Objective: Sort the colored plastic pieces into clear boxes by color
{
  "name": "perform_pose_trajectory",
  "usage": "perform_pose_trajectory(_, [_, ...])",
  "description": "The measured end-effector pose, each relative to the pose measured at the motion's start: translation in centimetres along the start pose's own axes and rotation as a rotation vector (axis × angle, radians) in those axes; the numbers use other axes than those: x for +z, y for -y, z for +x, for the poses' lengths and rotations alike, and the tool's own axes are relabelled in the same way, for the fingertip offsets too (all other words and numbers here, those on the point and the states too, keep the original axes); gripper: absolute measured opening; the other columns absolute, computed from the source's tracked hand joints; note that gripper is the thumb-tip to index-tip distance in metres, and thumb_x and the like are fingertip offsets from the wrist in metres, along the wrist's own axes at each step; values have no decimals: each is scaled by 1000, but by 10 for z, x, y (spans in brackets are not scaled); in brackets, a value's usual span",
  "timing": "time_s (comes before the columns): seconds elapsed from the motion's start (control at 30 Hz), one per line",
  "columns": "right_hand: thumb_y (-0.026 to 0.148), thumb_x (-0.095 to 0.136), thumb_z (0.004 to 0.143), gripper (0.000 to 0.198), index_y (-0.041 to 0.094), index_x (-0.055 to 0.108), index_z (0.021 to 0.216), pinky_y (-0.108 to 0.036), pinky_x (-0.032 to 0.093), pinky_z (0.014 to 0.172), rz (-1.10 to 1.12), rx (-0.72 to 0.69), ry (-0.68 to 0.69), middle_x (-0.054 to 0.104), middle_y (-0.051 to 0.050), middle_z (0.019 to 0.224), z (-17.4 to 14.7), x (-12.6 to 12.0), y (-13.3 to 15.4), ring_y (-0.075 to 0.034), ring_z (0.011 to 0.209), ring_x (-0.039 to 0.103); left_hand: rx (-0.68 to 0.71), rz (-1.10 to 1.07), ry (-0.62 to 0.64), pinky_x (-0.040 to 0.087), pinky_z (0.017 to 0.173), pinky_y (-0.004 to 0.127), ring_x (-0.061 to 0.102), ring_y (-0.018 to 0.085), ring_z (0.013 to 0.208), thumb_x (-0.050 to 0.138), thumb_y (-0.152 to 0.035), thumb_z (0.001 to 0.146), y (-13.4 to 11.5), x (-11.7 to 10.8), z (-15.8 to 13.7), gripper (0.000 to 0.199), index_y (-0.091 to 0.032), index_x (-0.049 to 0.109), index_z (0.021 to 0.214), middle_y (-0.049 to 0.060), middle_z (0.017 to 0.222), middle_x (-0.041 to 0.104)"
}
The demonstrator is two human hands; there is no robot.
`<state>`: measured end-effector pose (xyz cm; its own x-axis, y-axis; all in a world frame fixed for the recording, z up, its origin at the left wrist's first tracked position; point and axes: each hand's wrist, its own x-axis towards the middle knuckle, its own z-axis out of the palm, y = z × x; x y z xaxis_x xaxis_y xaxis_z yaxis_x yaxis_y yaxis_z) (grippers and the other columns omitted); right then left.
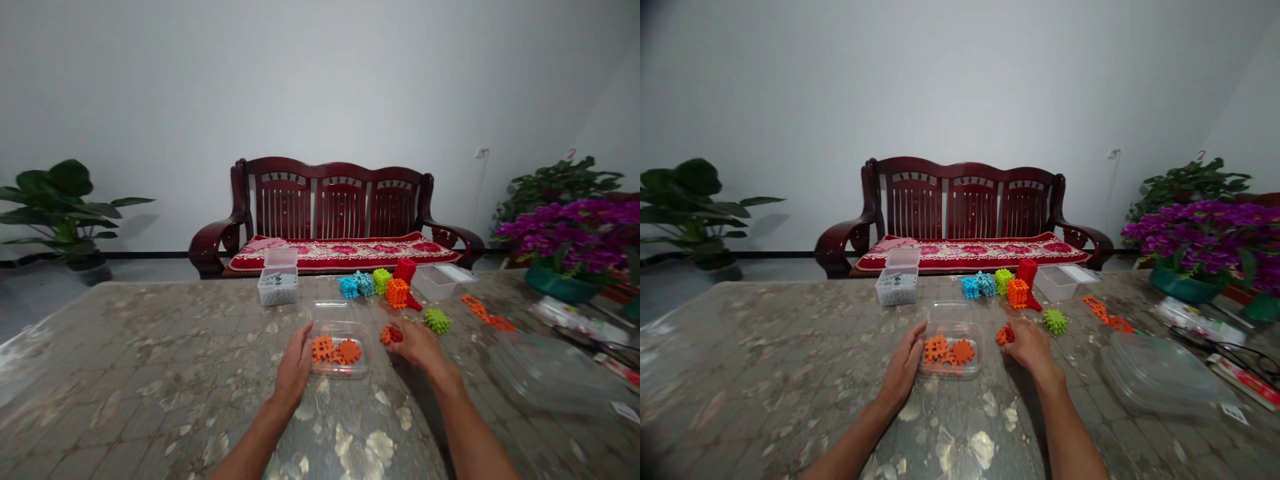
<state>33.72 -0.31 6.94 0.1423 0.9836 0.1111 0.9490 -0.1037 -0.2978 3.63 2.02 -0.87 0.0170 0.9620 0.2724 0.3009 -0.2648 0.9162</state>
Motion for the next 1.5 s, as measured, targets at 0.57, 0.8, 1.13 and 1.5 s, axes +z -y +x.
perform_pose_trajectory(0.57, [15, 68, 70, 53, 21, 74, 122, -40, 48, 100, 336, -344, 89, 75, -8, 122, -9, -20, 63, -28, 112, 65, -14, -21, 12, 42, 117, 52, 60, 28, 130, 43, -30, 97, -4, -1, 0, 45, -16, 60, 136, 14, 140, 65])
perform_pose_trajectory(0.8, [6, 66, 69, 50, 21, 76, 116, -41, 44, 107, 266, -434, 92, 72, -9, 130, -6, 8, 77, -29, 122, 61, -13, -4, 16, 41, 118, 52, 59, 28, 131, 41, -31, 98, -9, -2, -1, 45, -15, 60, 135, 14, 140, 65])
perform_pose_trajectory(1.13, [17, 61, 77, 47, 20, 74, 121, -39, 50, 100, 142, -81, 55, 75, -11, 125, 11, -5, 14, -30, 116, 68, -18, -5, 26, 40, 119, 52, 59, 28, 133, 42, -32, 98, -6, -2, -1, 45, -16, 60, 136, 14, 142, 64])
perform_pose_trajectory(1.5, [9, 63, 69, 57, 20, 73, 124, -38, 48, 101, -141, 8, 126, 73, -14, 129, -2, 0, 4, -32, 121, 66, -4, 1, 18, 41, 118, 52, 59, 29, 132, 43, -34, 98, -4, -2, 0, 45, -15, 61, 135, 15, 140, 64])
